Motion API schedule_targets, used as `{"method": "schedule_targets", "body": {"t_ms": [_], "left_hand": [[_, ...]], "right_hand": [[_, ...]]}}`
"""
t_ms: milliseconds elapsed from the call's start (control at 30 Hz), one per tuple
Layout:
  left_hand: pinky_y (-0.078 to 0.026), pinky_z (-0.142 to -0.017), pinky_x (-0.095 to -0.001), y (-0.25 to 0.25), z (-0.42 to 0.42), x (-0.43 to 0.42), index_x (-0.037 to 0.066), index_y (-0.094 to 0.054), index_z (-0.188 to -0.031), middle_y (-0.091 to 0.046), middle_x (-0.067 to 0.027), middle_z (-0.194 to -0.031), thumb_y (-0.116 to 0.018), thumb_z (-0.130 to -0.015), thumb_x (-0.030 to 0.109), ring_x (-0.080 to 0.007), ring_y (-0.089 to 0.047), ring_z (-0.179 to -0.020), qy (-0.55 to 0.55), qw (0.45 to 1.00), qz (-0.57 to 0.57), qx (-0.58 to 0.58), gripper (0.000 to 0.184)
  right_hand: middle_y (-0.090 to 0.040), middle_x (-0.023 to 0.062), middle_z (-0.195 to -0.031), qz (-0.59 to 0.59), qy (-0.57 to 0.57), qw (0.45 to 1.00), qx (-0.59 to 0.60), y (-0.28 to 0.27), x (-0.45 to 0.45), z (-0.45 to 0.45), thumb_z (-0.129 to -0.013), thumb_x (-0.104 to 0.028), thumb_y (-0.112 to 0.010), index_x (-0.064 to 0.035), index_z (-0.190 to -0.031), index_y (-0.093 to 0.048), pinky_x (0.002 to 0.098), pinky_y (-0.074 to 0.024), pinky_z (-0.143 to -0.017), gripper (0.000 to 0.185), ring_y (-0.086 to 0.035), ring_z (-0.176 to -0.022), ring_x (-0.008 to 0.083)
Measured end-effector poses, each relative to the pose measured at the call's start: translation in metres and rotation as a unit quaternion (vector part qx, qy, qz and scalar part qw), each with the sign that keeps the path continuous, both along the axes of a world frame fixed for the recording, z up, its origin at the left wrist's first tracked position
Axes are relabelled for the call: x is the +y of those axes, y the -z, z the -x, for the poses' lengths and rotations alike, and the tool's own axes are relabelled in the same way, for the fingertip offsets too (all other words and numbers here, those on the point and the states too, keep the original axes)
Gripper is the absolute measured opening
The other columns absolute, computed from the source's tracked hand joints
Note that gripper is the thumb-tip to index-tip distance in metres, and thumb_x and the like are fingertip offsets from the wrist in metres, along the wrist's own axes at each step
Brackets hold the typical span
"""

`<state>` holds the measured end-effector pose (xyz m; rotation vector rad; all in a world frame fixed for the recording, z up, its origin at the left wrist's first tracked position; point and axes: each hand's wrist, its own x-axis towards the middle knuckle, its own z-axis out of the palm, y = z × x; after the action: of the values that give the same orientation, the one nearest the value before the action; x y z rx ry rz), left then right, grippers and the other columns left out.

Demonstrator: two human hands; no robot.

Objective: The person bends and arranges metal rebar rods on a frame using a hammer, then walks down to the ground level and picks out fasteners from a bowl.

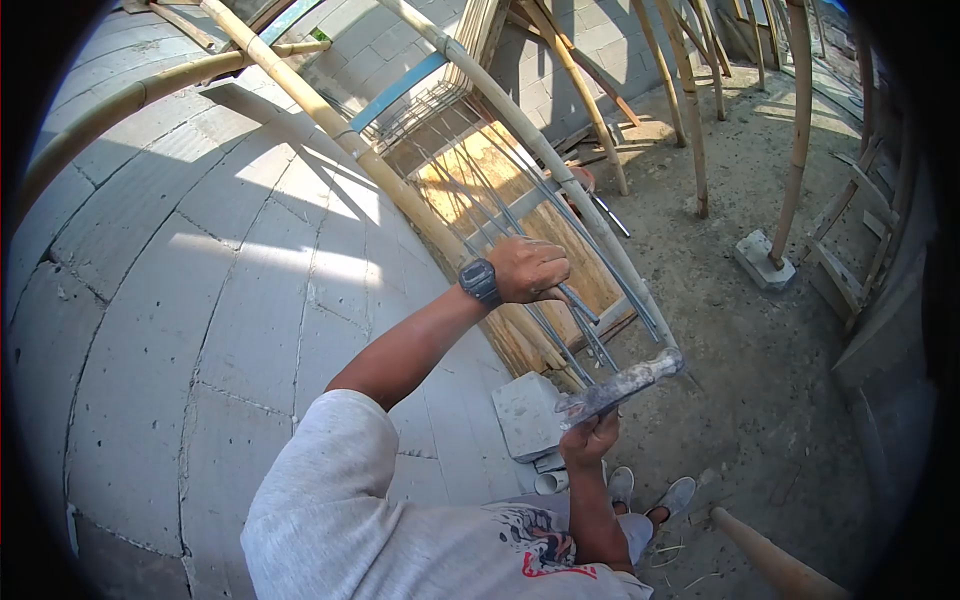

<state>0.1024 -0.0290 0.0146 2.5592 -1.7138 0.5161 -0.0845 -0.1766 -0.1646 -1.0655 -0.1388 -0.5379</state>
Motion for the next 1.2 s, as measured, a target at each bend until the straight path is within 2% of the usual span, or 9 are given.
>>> {"method": "schedule_targets", "body": {"t_ms": [167,367,500,567,767,833,900,967,1200], "left_hand": [[-0.043,-0.05,-0.0404,-0.005,0.004,0.001,0.011,-0.044,-0.076,-0.043,-0.0066,-0.069,-0.051,-0.091,0.055,-0.027,-0.053,-0.059,-0.007,1.0,0.008,-0.014,0.047],[-0.042,-0.05,-0.04,-0.006,0.004,0.005,0.011,-0.044,-0.076,-0.044,-0.0066,-0.069,-0.05,-0.092,0.054,-0.0268,-0.053,-0.06,-0.004,1.0,0.012,-0.021,0.047],[-0.042,-0.05,-0.0399,-0.011,0.001,0.005,0.011,-0.044,-0.076,-0.043,-0.0067,-0.068,-0.05,-0.092,0.054,-0.0271,-0.053,-0.059,-0.004,1.0,0.017,-0.014,0.047],[-0.042,-0.05,-0.0398,-0.005,0.005,0.007,0.011,-0.044,-0.077,-0.043,-0.0066,-0.068,-0.051,-0.092,0.054,-0.0271,-0.053,-0.059,-0.004,1.0,0.015,-0.016,0.046],[-0.042,-0.049,-0.0403,-0.009,0.001,0.007,0.01,-0.044,-0.075,-0.043,-0.0065,-0.067,-0.054,-0.091,0.05,-0.0272,-0.052,-0.057,0.003,1.0,0.023,-0.021,0.044],[-0.042,-0.049,-0.0404,-0.009,0.003,0.006,0.01,-0.044,-0.075,-0.043,-0.0066,-0.067,-0.055,-0.091,0.049,-0.0272,-0.052,-0.057,-0.002,1.0,0.013,-0.028,0.044],[-0.044,-0.05,-0.0395,-0.005,0.011,0.006,0.011,-0.046,-0.077,-0.045,-0.0062,-0.069,-0.057,-0.09,0.049,-0.0262,-0.054,-0.06,-0.004,1.0,0.005,-0.011,0.042],[-0.046,-0.051,-0.0385,-0.013,0.0,0.01,0.012,-0.048,-0.079,-0.047,-0.0058,-0.071,-0.058,-0.09,0.05,-0.0252,-0.057,-0.063,-0.01,1.0,0.0,-0.022,0.04],[-0.042,-0.05,-0.0404,-0.008,0.002,0.01,0.01,-0.046,-0.077,-0.042,-0.0074,-0.067,-0.054,-0.091,0.05,-0.028,-0.052,-0.059,-0.001,0.999,0.029,-0.013,0.043]], "right_hand": [[-0.037,-0.0005,-0.062,-0.274,0.119,0.947,-0.115,-0.076,-0.08,0.012,-0.09,-0.071,-0.046,-0.0112,-0.092,-0.04,0.0216,-0.0337,-0.044,0.061,-0.033,-0.048,0.0077],[-0.058,0.0026,-0.069,0.118,-0.03,0.991,0.046,-0.025,0.006,-0.022,-0.1,-0.044,-0.052,-0.001,-0.093,-0.052,0.0336,-0.0432,-0.053,0.043,-0.052,-0.055,0.0229],[-0.054,0.0051,-0.068,0.044,0.129,0.99,-0.036,0.009,0.012,-0.009,-0.098,-0.05,-0.054,-0.0057,-0.098,-0.053,0.0259,-0.0387,-0.052,0.045,-0.049,-0.057,0.013],[-0.041,0.0,-0.064,-0.155,0.008,0.988,-0.022,-0.064,-0.039,0.003,-0.093,-0.063,-0.054,-0.01,-0.091,-0.043,0.0223,-0.0311,-0.042,0.054,-0.037,-0.048,0.0077],[-0.045,0.0011,-0.067,-0.293,0.119,0.923,-0.219,-0.072,-0.048,-0.004,-0.094,-0.066,-0.047,-0.0098,-0.097,-0.046,0.0259,-0.04,-0.048,0.057,-0.041,-0.051,0.0121],[-0.054,0.0033,-0.073,0.151,-0.018,0.988,0.043,-0.017,-0.003,-0.02,-0.098,-0.057,-0.048,-0.0044,-0.1,-0.05,0.0305,-0.043,-0.054,0.053,-0.05,-0.057,0.0184],[-0.059,0.0058,-0.079,0.142,-0.068,0.986,0.046,0.002,0.007,-0.018,-0.1,-0.048,-0.05,0.0012,-0.102,-0.052,0.0338,-0.0442,-0.058,0.05,-0.055,-0.063,0.0229],[-0.057,0.0078,-0.071,0.054,-0.006,0.999,0.003,0.013,0.006,-0.01,-0.099,-0.04,-0.055,0.0009,-0.098,-0.054,0.0384,-0.0445,-0.054,0.04,-0.057,-0.057,0.0242],[-0.034,-0.0005,-0.061,-0.275,0.171,0.929,-0.181,-0.087,-0.05,0.002,-0.092,-0.072,-0.041,-0.0143,-0.096,-0.037,0.0228,-0.034,-0.043,0.058,-0.034,-0.048,0.0082]]}}
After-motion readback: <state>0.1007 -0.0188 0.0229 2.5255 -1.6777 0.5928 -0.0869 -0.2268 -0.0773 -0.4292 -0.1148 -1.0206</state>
